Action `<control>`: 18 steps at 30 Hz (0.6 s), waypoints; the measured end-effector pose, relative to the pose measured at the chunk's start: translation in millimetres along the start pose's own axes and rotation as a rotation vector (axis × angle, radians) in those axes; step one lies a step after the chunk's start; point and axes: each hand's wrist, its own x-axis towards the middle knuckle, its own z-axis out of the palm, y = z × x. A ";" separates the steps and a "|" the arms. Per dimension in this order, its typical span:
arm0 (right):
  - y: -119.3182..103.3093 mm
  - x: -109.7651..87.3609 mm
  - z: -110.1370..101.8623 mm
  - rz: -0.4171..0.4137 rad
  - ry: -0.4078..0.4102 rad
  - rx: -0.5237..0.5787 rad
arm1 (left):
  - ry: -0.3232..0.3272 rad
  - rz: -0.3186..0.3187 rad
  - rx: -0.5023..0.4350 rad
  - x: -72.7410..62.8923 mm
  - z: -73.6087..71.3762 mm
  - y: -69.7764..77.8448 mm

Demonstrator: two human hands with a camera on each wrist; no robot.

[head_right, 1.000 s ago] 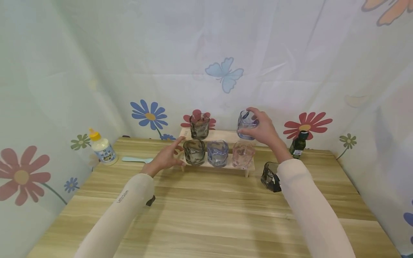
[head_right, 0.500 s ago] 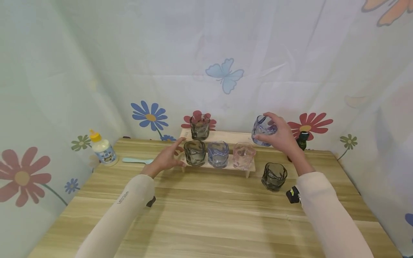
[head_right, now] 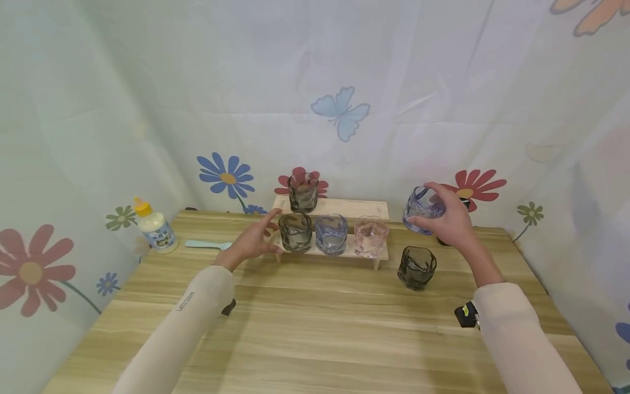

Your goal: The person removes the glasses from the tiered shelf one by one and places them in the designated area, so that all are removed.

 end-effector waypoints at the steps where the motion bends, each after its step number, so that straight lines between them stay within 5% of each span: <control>1: 1.8 -2.3 -1.2 0.001 0.002 0.003 | 0.002 0.003 0.002 0.0 0.2 -0.1; 18: 30.1 -41.9 -19.3 0.157 -0.013 -0.005 | -0.007 0.003 -0.003 -1.8 -0.6 0.3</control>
